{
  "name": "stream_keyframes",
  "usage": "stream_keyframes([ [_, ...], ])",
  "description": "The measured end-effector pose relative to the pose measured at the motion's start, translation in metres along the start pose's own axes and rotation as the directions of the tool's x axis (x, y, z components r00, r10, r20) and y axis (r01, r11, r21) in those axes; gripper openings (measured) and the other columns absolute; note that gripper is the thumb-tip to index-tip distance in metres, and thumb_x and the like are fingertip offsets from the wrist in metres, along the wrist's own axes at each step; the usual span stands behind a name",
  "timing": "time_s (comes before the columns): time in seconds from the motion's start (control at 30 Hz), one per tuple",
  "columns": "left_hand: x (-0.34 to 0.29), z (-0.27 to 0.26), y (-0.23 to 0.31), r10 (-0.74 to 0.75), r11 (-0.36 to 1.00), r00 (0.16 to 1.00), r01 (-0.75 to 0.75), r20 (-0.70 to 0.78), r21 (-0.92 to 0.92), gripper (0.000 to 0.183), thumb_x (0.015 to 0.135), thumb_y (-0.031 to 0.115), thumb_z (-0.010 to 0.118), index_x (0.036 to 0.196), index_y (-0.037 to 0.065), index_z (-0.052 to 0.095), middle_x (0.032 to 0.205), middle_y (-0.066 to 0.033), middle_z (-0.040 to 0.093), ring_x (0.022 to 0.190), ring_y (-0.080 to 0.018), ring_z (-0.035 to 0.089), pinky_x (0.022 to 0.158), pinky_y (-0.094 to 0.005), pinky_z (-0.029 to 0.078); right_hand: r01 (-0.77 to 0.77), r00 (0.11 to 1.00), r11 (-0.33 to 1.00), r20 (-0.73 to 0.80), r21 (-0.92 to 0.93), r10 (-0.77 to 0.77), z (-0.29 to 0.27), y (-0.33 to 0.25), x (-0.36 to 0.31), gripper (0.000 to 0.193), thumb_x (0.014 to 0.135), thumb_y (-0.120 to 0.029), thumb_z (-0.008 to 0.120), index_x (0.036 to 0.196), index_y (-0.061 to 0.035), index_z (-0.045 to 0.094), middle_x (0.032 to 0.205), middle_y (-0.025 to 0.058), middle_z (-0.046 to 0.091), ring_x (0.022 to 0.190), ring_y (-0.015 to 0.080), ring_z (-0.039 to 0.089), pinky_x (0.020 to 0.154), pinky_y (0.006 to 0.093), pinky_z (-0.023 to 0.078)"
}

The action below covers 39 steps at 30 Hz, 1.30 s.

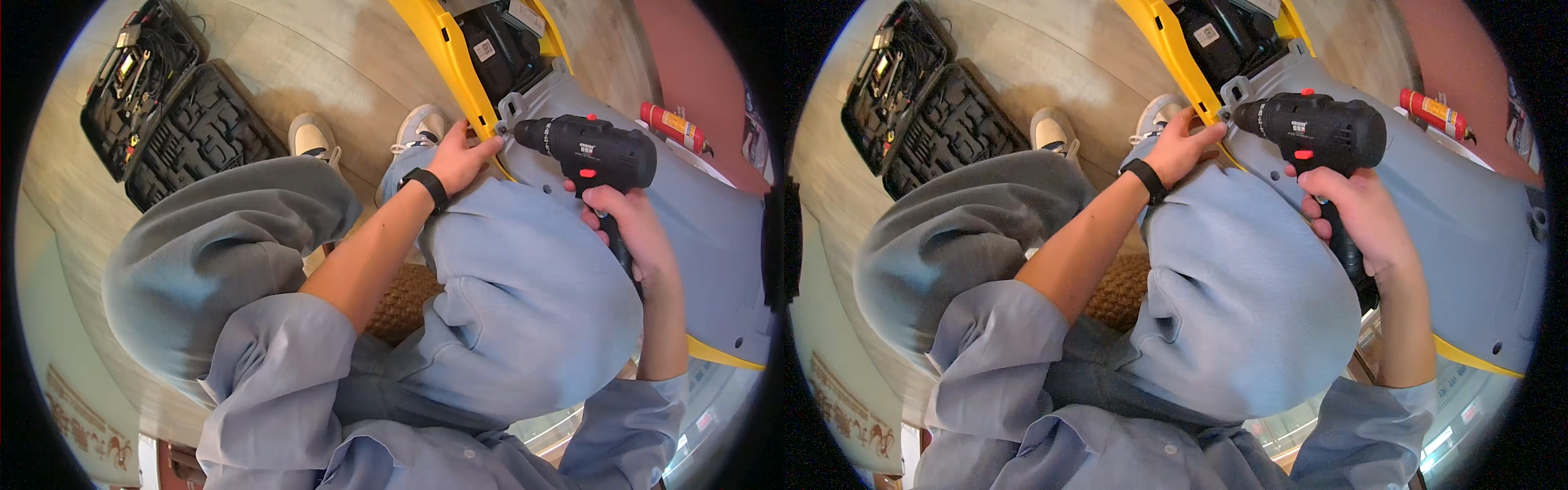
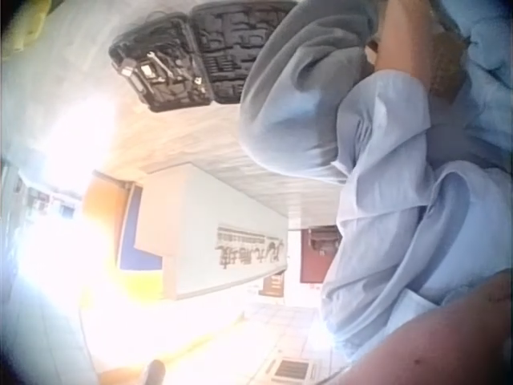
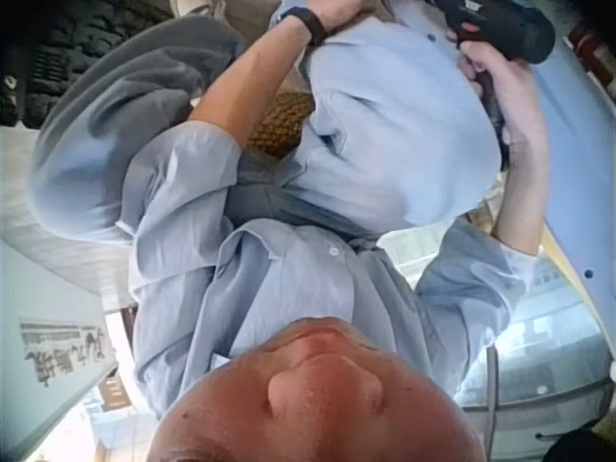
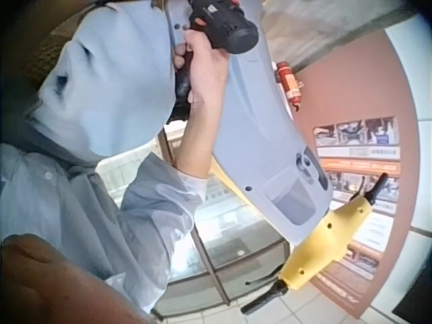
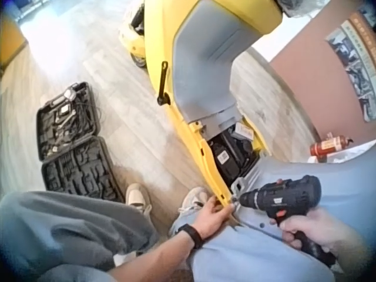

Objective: Using a power drill to remove and reinstall screws on the body panel of an electric scooter.

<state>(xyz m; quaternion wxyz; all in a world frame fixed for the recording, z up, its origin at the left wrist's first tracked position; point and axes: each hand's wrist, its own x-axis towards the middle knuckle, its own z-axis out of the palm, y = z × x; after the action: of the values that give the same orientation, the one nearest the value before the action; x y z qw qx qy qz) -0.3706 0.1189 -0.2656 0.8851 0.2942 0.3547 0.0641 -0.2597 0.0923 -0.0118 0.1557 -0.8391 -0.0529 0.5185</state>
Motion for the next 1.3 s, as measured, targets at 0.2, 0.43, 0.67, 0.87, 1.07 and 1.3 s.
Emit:
stream_keyframes([
  [0.2,-0.004,0.002,0.007,-0.075,0.964,0.992,0.098,0.102,-0.246,0.047,0.086,0.017,0.063,0.128,0.008,0.043,0.123,-0.0032,0.050,0.111,-0.0188,0.052,0.093,-0.0401,0.046,-0.034,0.999,0.999,-0.013,-0.028,0.034,0.001,-0.003,-0.003,0.024,0.082,-0.017,0.056,0.100,-0.0031,0.060,0.062,-0.0016,0.047,0.046,0.0061,0.042,0.042,0.0208,0.034],
  [0.43,-0.004,0.003,0.006,-0.065,0.909,0.992,0.102,0.104,-0.403,0.055,0.083,0.008,0.065,0.132,0.008,0.039,0.127,-0.0049,0.048,0.112,-0.0197,0.051,0.089,-0.0411,0.049,-0.029,1.000,0.999,-0.009,-0.042,0.029,0.004,-0.012,0.000,0.024,0.082,-0.020,0.057,0.100,-0.0037,0.059,0.061,-0.0017,0.047,0.044,0.0061,0.042,0.039,0.0213,0.035],
  [0.67,-0.006,0.008,0.005,-0.061,0.919,0.998,0.066,0.026,-0.388,0.064,0.081,0.006,0.068,0.135,0.005,0.034,0.132,-0.0067,0.045,0.113,-0.0246,0.051,0.084,-0.0415,0.051,-0.104,0.994,0.984,0.002,-0.143,0.105,0.002,-0.043,0.003,0.024,0.080,-0.021,0.058,0.097,-0.0042,0.060,0.061,-0.0017,0.047,0.042,0.0053,0.040,0.039,0.0208,0.036],
  [0.87,0.010,-0.008,0.031,-0.145,0.849,0.978,0.202,0.151,-0.488,0.061,0.082,0.036,0.067,0.129,0.006,0.043,0.124,-0.0086,0.050,0.109,-0.0280,0.053,0.083,-0.0474,0.050,-0.172,0.984,0.931,-0.017,-0.321,0.176,0.003,-0.072,0.011,0.022,0.079,-0.019,0.059,0.094,-0.0041,0.059,0.059,-0.0017,0.047,0.042,0.0048,0.041,0.038,0.0207,0.036],
  [1.07,0.035,-0.001,0.042,0.088,0.979,0.982,-0.116,-0.164,-0.166,0.047,0.074,0.033,0.070,0.102,-0.004,0.061,0.090,-0.0134,0.066,0.079,-0.0235,0.065,0.066,-0.0371,0.053,-0.142,0.988,0.876,-0.013,-0.460,0.153,0.002,-0.083,0.019,0.022,0.076,-0.017,0.062,0.092,-0.0024,0.059,0.059,-0.0007,0.049,0.041,0.0060,0.041,0.038,0.0221,0.034],
  [1.3,0.043,-0.003,0.047,0.002,0.983,0.945,0.058,-0.326,0.174,0.046,0.064,0.035,0.069,0.087,-0.005,0.066,0.085,-0.0209,0.067,0.081,-0.0311,0.067,0.074,-0.0373,0.053,-0.105,0.988,0.818,0.037,-0.565,0.152,-0.008,-0.091,0.028,0.022,0.073,-0.015,0.063,0.090,-0.0024,0.060,0.055,0.0002,0.048,0.040,0.0070,0.039,0.039,0.0235,0.032],
])
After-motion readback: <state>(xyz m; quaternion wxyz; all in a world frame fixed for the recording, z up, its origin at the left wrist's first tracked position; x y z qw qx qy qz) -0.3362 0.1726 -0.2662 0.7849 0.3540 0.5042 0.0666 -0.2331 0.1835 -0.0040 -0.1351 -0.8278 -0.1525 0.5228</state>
